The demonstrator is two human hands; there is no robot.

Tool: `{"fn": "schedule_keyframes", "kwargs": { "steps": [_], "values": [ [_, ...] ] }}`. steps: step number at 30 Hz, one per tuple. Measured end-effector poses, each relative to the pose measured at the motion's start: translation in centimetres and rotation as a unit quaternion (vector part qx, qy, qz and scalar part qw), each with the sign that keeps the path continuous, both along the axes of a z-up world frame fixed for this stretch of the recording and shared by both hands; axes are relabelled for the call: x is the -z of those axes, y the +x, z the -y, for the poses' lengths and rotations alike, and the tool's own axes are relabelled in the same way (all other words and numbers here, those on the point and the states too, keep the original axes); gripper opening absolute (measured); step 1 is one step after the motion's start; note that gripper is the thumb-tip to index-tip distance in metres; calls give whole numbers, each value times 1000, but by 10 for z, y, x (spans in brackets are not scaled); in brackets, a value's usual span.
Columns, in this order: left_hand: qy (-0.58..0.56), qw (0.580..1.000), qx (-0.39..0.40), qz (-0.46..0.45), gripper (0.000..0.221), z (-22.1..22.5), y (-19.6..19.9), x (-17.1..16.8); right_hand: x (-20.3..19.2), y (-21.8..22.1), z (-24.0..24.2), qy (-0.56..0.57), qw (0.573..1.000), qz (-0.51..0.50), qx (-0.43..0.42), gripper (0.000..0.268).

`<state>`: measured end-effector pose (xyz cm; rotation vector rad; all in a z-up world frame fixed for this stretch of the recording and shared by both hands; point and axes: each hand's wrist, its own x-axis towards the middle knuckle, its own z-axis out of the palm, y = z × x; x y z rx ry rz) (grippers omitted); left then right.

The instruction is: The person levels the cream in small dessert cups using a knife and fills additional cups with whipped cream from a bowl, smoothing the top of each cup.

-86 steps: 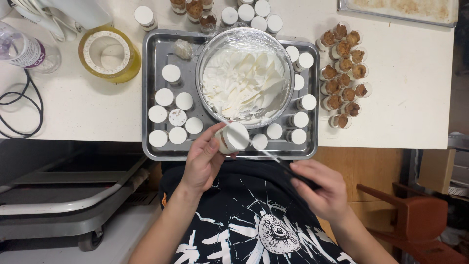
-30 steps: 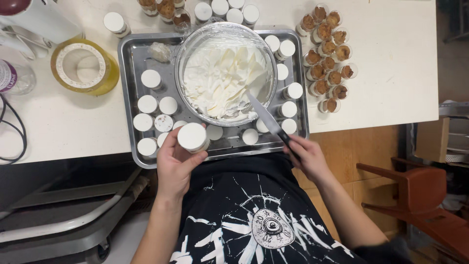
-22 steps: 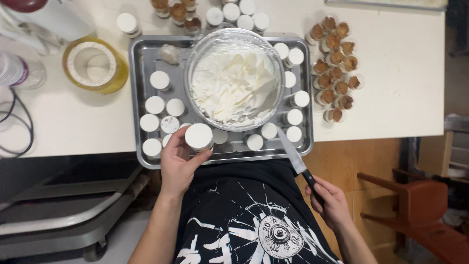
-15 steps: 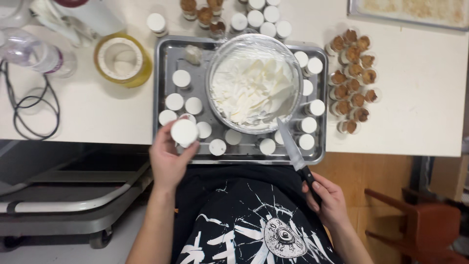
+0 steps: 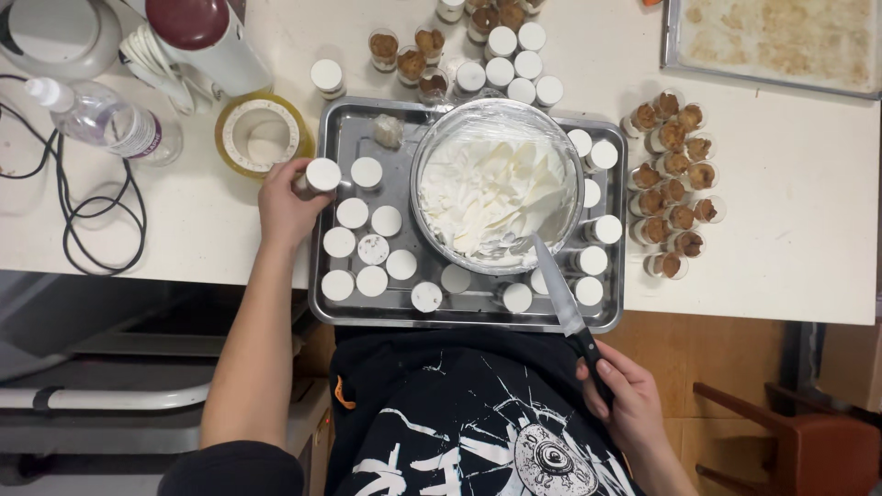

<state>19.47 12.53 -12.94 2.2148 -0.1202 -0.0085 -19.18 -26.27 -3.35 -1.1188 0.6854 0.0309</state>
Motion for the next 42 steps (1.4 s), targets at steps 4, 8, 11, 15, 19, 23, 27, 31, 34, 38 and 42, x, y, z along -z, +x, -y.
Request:
{"fn": "schedule_keyframes", "kwargs": {
  "steps": [4, 8, 11, 15, 19, 23, 27, 31, 34, 38, 42],
  "values": [
    [53, 995, 49, 75, 58, -3, -1, -1, -3, 4, -10, -2, 1000, -19, -4, 45],
    [15, 999, 48, 18, 57, 4, -3, -6, -6, 13, -14, 0, 999, -28, -19, 44],
    [-27, 996, 49, -70, 52, 10, -5, -5, -5, 16, -15, -3, 999, -33, -14, 43],
    [22, 994, 63, -86, 55, 13, 1, 2, -3, 14, -14, 0, 1000, -24, -12, 43],
    [45, 990, 133, -7, 75, -2, 4, -2, 2, 13, -13, 4, 1000, -23, -1, 43],
    [-107, 990, 69, -67, 65, -10, 1, -32, 3, 13, -13, 4, 999, -39, 15, 43],
    [-183, 979, 63, -58, 48, 34, 17, -50, 6, 24, -16, 8, 999, -44, -6, 43],
    [-2, 991, 128, 45, 49, 97, 78, -36, 5, 31, -18, 7, 999, -44, -2, 44],
    [126, 986, 78, 80, 76, 134, 129, -7, 8, 26, -16, 0, 999, -47, 13, 44],
    [114, 988, 40, 101, 93, 157, 178, 26, 18, 12, -10, -2, 998, -57, 42, 45],
    [17, 998, 42, 42, 92, 163, 198, 37, 25, -1, -5, -23, 997, -47, 47, 46]
  ]
}}
